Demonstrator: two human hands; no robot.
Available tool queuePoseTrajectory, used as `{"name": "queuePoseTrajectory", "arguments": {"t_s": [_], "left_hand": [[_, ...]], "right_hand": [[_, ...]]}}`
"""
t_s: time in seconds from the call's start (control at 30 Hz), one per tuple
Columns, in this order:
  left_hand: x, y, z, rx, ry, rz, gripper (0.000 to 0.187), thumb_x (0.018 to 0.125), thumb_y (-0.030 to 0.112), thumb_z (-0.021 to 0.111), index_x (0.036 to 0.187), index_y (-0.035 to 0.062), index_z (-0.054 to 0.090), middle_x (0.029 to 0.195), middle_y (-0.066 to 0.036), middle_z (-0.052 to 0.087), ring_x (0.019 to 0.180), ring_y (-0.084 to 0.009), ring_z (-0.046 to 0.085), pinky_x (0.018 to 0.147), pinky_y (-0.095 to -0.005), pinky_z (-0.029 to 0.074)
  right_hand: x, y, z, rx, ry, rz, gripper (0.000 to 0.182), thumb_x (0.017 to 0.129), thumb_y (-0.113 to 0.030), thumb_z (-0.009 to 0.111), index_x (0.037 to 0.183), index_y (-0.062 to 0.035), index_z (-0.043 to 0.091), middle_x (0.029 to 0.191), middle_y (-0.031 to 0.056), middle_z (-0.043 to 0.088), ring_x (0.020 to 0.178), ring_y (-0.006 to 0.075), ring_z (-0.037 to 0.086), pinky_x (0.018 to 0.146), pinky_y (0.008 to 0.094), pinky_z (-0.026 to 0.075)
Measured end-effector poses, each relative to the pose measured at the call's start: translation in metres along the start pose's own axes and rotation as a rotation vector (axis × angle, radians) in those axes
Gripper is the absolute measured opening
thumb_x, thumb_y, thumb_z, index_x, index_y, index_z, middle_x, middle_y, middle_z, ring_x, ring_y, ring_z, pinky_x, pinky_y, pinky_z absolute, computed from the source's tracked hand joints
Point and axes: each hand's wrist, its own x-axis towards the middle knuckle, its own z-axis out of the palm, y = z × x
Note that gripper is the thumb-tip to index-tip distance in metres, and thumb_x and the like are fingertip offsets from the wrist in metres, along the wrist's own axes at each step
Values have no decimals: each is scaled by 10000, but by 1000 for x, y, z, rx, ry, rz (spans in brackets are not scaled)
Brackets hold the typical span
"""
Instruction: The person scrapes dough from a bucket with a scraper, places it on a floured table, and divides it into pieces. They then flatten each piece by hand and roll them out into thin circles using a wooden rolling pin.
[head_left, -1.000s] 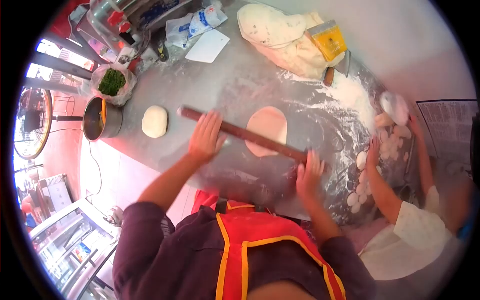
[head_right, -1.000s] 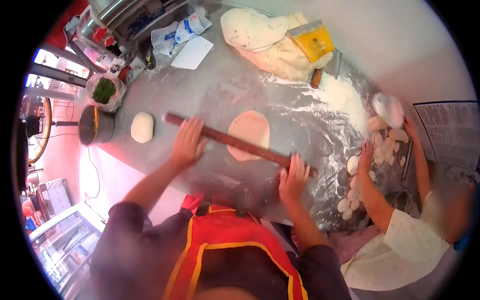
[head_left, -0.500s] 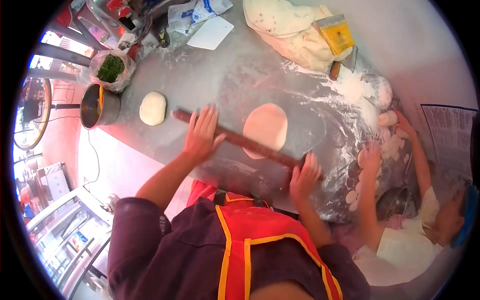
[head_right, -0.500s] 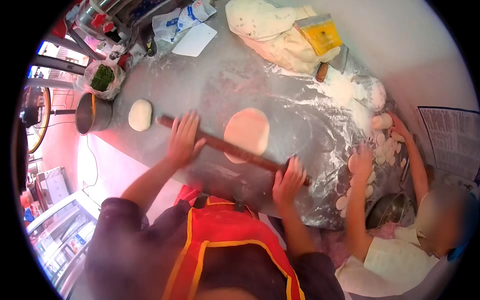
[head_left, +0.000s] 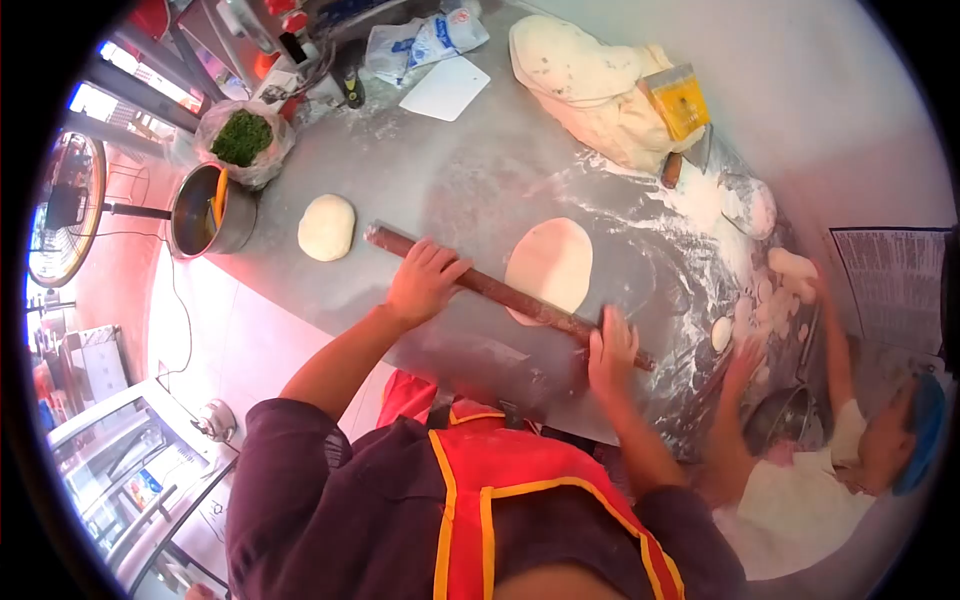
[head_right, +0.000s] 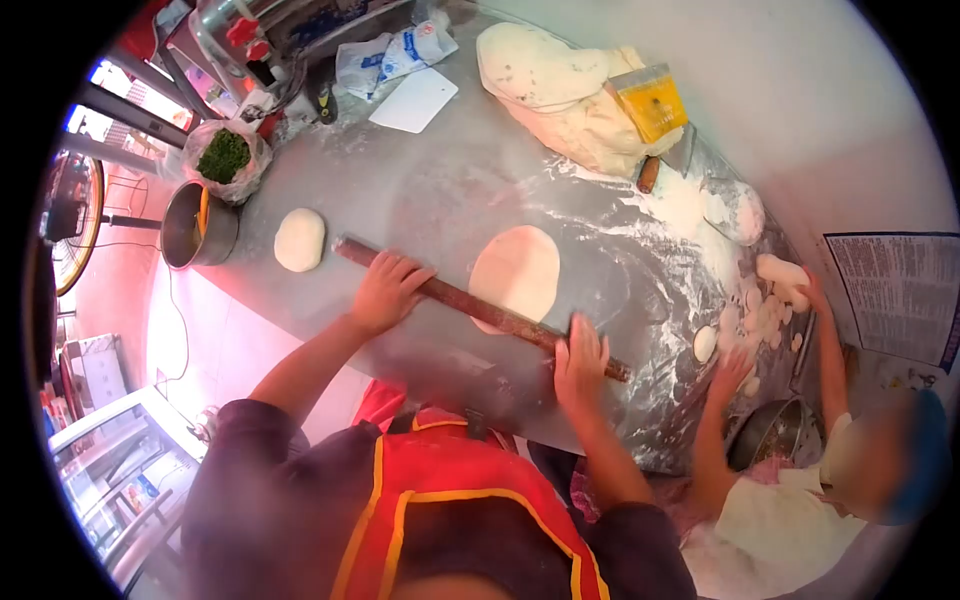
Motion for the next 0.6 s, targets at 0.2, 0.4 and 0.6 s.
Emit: {"name": "queuePoseTrajectory", "arguments": {"t_s": [0.2,0.4,0.6], "left_hand": [[-22,23,-13,-28,86,-31,249,723,145,643,965,100,607,885,-72,562,889,-272,560,823,-405,446],[-75,50,-24,-64,56,-153,298,697,171,680,979,99,613,910,-60,587,881,-258,575,801,-399,461],[-80,49,-25,-20,17,-170,316,682,168,695,979,105,609,919,-54,594,870,-258,568,822,-401,441]], "right_hand": [[197,-39,7,555,-248,266,458,814,-271,736,1177,-14,626,1066,188,665,1027,304,626,926,428,455],[212,-150,51,242,-532,-940,198,722,-247,728,846,-92,715,816,126,666,798,316,630,710,405,508],[203,-136,34,447,-339,-262,207,779,-235,681,811,-34,640,782,158,632,774,330,628,670,418,487]]}}
